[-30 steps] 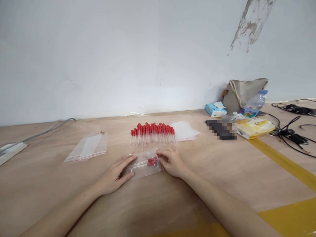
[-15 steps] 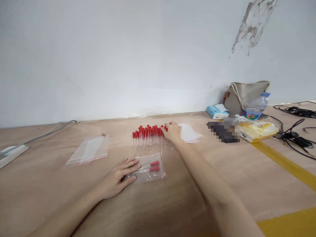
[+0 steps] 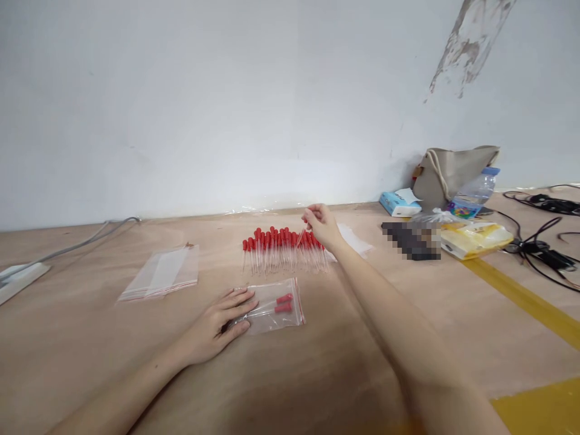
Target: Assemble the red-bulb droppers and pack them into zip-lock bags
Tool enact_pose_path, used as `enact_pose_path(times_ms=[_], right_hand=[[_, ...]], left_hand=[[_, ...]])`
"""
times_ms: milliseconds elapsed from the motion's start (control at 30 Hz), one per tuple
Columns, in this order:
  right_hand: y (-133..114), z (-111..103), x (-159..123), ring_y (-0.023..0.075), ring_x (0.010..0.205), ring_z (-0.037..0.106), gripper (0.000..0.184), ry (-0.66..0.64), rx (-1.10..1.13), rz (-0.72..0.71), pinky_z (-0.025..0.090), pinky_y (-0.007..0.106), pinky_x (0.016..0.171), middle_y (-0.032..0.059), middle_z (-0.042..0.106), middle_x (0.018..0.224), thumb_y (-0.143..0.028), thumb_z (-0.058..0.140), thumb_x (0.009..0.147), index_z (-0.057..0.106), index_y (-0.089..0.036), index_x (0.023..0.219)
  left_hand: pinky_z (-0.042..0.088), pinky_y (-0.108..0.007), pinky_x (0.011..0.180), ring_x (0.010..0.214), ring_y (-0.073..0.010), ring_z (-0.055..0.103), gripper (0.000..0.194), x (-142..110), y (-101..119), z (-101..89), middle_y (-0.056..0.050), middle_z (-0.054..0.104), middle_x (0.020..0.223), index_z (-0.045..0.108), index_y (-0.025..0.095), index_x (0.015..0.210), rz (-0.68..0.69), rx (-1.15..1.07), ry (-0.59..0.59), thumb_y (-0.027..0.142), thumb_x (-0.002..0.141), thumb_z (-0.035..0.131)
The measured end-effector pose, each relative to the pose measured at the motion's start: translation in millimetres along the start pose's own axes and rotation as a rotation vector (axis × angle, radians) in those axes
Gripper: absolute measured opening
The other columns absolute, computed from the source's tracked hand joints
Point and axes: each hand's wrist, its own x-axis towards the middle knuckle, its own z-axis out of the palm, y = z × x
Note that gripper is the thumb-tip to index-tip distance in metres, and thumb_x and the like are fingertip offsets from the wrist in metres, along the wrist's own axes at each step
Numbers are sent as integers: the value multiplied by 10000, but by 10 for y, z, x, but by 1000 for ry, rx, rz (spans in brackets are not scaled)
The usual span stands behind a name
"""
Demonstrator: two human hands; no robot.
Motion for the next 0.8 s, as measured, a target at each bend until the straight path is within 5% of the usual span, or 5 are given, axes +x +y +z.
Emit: enact_pose_path(times_ms=[133, 267, 400, 600, 800], right_hand=[[40, -214, -584, 71, 488, 490, 327, 222, 224, 36, 389, 204, 485, -41, 544, 628, -483, 564, 701, 444, -202, 818], [223, -286, -988, 76, 505, 521, 350, 254, 306, 205, 414, 209, 497, -35, 566, 655, -478, 608, 669, 452, -198, 810], [317, -187, -1093, 76, 514, 535, 359, 252, 417, 330, 431, 209, 514, -40, 568, 647, -468, 641, 635, 461, -197, 786], [186, -49, -1237, 102, 564, 580, 361, 5, 487, 441, 465, 240, 573, -26, 595, 646, -450, 676, 610, 469, -190, 749], [84, -40, -1306, 68, 466, 502, 298, -245, 232, 412, 408, 208, 464, -17, 613, 632, -407, 686, 602, 577, -167, 741]], left_hand=[[257, -453, 1031, 1254, -206, 323, 393, 2, 9, -15, -29, 401, 1338, 421, 290, 1262, -1, 17, -6, 369, 878, 399], [258, -447, 1032, 1253, -199, 326, 390, 2, 5, -9, -28, 404, 1336, 423, 289, 1260, 2, 30, -4, 366, 879, 395], [249, -436, 1041, 1258, -194, 316, 384, 6, -2, -3, -20, 395, 1343, 430, 285, 1256, 3, 33, 0, 364, 883, 388], [267, -417, 1040, 1251, -195, 327, 532, -3, 18, -9, -26, 377, 1355, 226, 261, 1360, -27, 22, 45, 378, 872, 405], [294, -402, 1030, 1233, -201, 356, 553, -11, 39, -17, -23, 389, 1348, 200, 264, 1366, -27, 33, 64, 381, 868, 412]])
